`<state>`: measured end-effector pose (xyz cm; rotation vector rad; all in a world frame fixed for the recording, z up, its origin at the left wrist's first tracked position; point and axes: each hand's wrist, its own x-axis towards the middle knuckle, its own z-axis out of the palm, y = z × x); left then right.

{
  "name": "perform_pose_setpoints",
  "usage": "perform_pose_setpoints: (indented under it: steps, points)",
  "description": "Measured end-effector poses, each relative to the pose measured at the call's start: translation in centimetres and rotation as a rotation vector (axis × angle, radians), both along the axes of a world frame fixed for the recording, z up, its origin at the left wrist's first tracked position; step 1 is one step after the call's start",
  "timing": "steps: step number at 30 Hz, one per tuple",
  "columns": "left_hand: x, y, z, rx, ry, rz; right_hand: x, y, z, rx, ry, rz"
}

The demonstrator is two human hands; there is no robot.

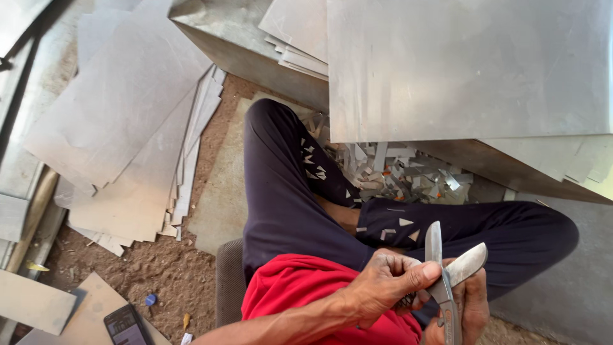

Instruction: The person cuts small sections and notches from a metal sheet using shears, frequently rotating the sheet and discarding metal offcuts onto the floor.

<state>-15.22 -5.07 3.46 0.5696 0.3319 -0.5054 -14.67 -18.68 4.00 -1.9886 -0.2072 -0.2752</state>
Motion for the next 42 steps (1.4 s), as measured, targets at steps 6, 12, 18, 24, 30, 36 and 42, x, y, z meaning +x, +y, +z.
perform_pose_setpoints:
  steps: [6, 12, 18, 24, 30, 36, 42]
  points:
    - [0.3, 0.9, 0.8, 0.087, -0.044, -0.029, 1.8, -3.1, -0.4, -0.339, -0.259, 0.256]
    - [1.6, 2.4, 0.9, 0.066, -0.118, 0.190, 1.6, -1.9, 3.3, 0.349, 0.792, 0.269]
    - [3.4, 3.8, 0.7, 0.302, -0.207, 0.261, 2.2, 0.4, 2.0, 0.131, 0.945, 0.652]
    - [9.1, 12.1, -0.2, 0.527, 0.012, 0.747, 6.1, -2.3, 1.7, -0.279, 0.436, 0.685]
    - [7.6, 12.5, -3.3, 0.502, -0.059, 0.745, 11.6, -1.0, 1.1, -1.012, 0.558, 0.834]
    - [4.7, 11.0, -4.0, 0.335, 0.120, 0.808, 16.3, 0.8, 2.6, -0.616, 0.884, 1.117]
    - [4.3, 10.9, -4.6, 0.321, 0.168, 0.803, 20.0, 3.3, 2.7, -0.941, 1.333, 0.934]
